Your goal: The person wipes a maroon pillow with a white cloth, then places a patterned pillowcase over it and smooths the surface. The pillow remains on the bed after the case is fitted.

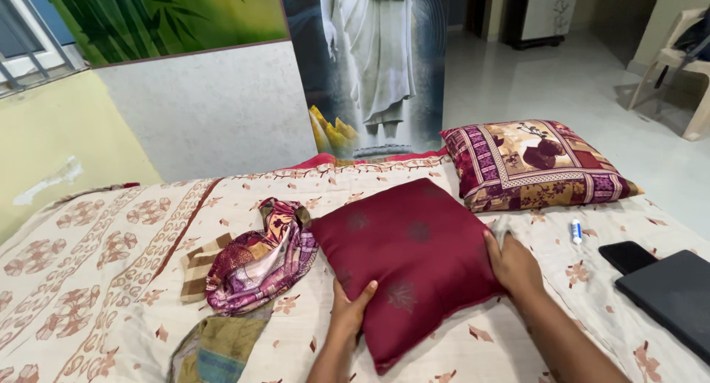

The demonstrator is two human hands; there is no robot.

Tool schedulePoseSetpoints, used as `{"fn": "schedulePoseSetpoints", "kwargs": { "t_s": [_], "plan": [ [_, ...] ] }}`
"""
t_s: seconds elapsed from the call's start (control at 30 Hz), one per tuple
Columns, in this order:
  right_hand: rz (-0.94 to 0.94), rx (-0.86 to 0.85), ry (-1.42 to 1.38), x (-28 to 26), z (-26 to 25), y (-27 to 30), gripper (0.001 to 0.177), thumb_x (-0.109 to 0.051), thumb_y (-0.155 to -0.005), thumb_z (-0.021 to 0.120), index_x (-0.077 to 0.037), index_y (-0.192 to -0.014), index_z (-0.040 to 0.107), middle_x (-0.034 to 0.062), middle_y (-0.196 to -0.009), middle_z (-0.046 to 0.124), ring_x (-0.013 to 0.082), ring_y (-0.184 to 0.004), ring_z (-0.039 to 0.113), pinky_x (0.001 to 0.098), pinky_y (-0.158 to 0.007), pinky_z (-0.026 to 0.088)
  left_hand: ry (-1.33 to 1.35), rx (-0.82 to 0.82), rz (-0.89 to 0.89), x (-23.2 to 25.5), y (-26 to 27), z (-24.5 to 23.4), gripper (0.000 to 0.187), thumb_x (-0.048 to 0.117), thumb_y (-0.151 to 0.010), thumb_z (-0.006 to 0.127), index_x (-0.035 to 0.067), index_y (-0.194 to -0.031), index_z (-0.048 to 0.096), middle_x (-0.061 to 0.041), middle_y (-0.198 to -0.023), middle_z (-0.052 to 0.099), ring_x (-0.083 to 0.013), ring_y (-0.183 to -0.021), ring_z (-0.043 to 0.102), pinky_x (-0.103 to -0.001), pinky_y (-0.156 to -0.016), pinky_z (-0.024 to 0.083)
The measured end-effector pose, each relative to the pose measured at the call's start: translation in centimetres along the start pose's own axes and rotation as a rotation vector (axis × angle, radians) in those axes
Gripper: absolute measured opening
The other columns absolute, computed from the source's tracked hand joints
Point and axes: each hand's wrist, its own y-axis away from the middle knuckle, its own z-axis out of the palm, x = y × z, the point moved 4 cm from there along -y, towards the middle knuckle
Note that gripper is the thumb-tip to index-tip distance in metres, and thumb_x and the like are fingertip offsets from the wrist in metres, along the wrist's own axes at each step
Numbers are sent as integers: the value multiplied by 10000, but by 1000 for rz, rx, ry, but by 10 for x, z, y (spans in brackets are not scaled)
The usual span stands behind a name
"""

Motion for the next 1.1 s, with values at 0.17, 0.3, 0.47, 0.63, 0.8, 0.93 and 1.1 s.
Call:
{"fn": "schedulePoseSetpoints", "kwargs": {
  "t_s": [0.17,0.3,0.47,0.63,0.8,0.93,1.1],
  "plan": [
    [76,72,-45,28,-7,77,638,-541,-1026,399,38,-1220,583,354,-899,712,530,-872,692,590,-792,539,-599,86,161,53,-19,-5,819,441,-843,740,125,-1521,406,-169,-1409,619,-368,-1291,613,-464,-1067,509],
    [70,-30,-180,31,16,131,581,-522,-980,457,-31,-1255,601,335,-972,723,530,-969,678,578,-859,533,-1075,195,584,94,0,46,666,486,-903,670,81,-1413,530,-173,-1402,606,-399,-1294,586,-505,-1079,471],
    [-173,-29,-356,16,53,177,601,-511,-923,561,-48,-1306,555,307,-1048,729,488,-1042,697,521,-894,551,-1340,-104,569,85,34,138,801,639,-916,572,127,-1507,399,-254,-1639,260,-508,-1464,177,-634,-1164,121],
    [189,-64,-747,37,38,124,528,-452,-1003,535,-87,-1383,498,250,-989,726,386,-785,717,492,-659,547,-1365,-102,668,80,52,152,740,579,-952,529,146,-1537,397,-249,-1619,232,-528,-1479,140,-672,-1170,58],
    [270,73,-801,59,-6,33,443,-397,-1060,486,-77,-1366,491,258,-889,622,358,-607,591,470,-560,457,-1272,-96,851,73,66,135,702,511,-941,570,131,-1519,452,-253,-1587,313,-503,-1470,205,-665,-1164,93],
    [-231,230,-372,21,-22,1,329,-218,-1027,490,-72,-1310,575,231,-1211,677,429,-1078,660,540,-956,523,-1204,-75,961,64,69,127,668,452,-932,599,92,-1484,488,-267,-1548,384,-493,-1444,270,-647,-1155,130],
    [-295,-22,9,-70,-2,55,597,-153,-895,553,-315,-1470,564,95,-1601,357,462,-1494,204,600,-1164,236,-968,-36,913,51,60,108,468,276,-973,526,63,-1386,588,-199,-1483,547,-388,-1447,418,-557,-1225,223]
  ]
}}
